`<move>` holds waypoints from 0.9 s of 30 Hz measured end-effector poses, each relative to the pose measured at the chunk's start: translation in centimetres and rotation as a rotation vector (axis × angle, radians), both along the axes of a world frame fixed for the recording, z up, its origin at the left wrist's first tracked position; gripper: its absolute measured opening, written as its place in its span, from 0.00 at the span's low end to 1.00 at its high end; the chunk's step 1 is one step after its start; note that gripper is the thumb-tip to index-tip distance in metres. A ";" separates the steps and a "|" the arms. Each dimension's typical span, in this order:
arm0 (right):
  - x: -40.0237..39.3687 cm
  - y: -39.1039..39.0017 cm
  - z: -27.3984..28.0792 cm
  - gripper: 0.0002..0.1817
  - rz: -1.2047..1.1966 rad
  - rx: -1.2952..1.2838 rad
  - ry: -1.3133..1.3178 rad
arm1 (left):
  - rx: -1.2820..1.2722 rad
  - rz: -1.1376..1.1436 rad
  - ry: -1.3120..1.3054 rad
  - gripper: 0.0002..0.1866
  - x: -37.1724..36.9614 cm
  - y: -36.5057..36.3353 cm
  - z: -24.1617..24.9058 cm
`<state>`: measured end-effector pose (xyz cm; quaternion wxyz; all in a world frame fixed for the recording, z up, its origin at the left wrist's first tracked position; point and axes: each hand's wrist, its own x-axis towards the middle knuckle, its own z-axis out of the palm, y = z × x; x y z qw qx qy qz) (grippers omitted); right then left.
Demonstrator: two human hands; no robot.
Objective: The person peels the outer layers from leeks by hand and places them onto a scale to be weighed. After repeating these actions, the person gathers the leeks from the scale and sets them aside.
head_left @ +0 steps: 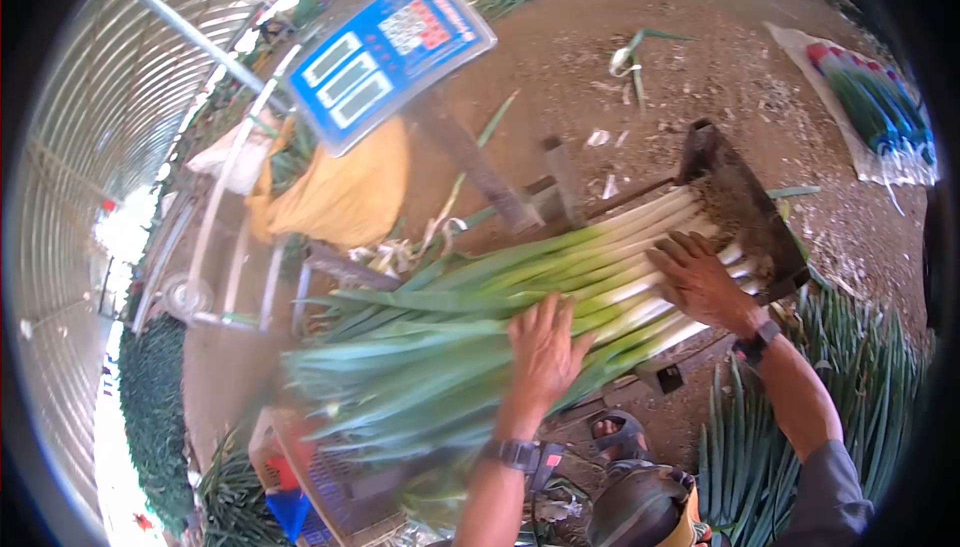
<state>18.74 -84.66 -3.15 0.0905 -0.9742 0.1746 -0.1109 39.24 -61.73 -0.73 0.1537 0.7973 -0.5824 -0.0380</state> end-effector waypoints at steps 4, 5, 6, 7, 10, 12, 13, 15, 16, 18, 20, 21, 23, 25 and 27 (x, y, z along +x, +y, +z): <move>-0.1 0.3 0.2 0.30 -0.019 0.031 -0.003 | -0.046 0.209 -0.157 0.27 3.6 0.8 0.3; -0.1 0.3 0.3 0.30 -0.010 0.037 -0.015 | -0.008 0.255 -0.217 0.27 5.0 1.6 0.0; -0.1 0.2 0.3 0.30 -0.004 0.043 -0.023 | 0.031 0.298 -0.273 0.27 6.5 2.6 0.0; -0.1 0.2 0.3 0.29 0.000 0.046 -0.029 | 0.068 0.339 -0.327 0.27 7.6 3.6 0.2; 0.1 0.3 0.3 0.29 0.023 0.059 -0.080 | 0.222 0.371 -0.232 0.25 7.8 6.2 2.4; -0.2 0.0 0.3 0.29 0.031 0.057 -0.085 | 0.281 0.386 -0.153 0.24 6.4 6.9 3.0; -0.3 0.0 0.2 0.29 0.038 0.055 -0.083 | 0.258 0.400 -0.155 0.23 5.5 7.7 2.7; -0.2 0.2 0.0 0.29 0.031 0.063 -0.070 | 0.202 0.424 -0.159 0.23 5.3 8.4 1.4; 0.1 0.4 0.3 0.29 0.020 0.070 -0.059 | 0.167 0.438 -0.162 0.23 5.9 8.6 0.2; 0.5 0.4 0.8 0.28 -0.014 0.055 -0.032 | 0.169 0.454 -0.125 0.22 7.4 7.7 -0.8; 0.3 -0.2 -0.5 0.28 -0.010 -0.012 -0.037 | 0.149 0.467 -0.090 0.21 8.9 6.9 -1.7; 0.3 -0.2 -0.8 0.28 -0.008 -0.069 -0.062 | 0.137 0.462 -0.123 0.21 8.9 6.8 -1.7; 0.2 -0.3 -1.0 0.26 0.008 -0.121 -0.086 | 0.098 0.457 -0.182 0.19 8.0 7.0 -1.2; 0.0 -0.1 -0.6 0.28 0.007 -0.054 -0.068 | 0.052 0.426 -0.180 0.19 7.5 6.7 -0.4; 0.0 -0.1 -0.6 0.28 0.003 -0.057 -0.066 | 0.007 0.373 -0.116 0.21 7.3 5.9 -0.3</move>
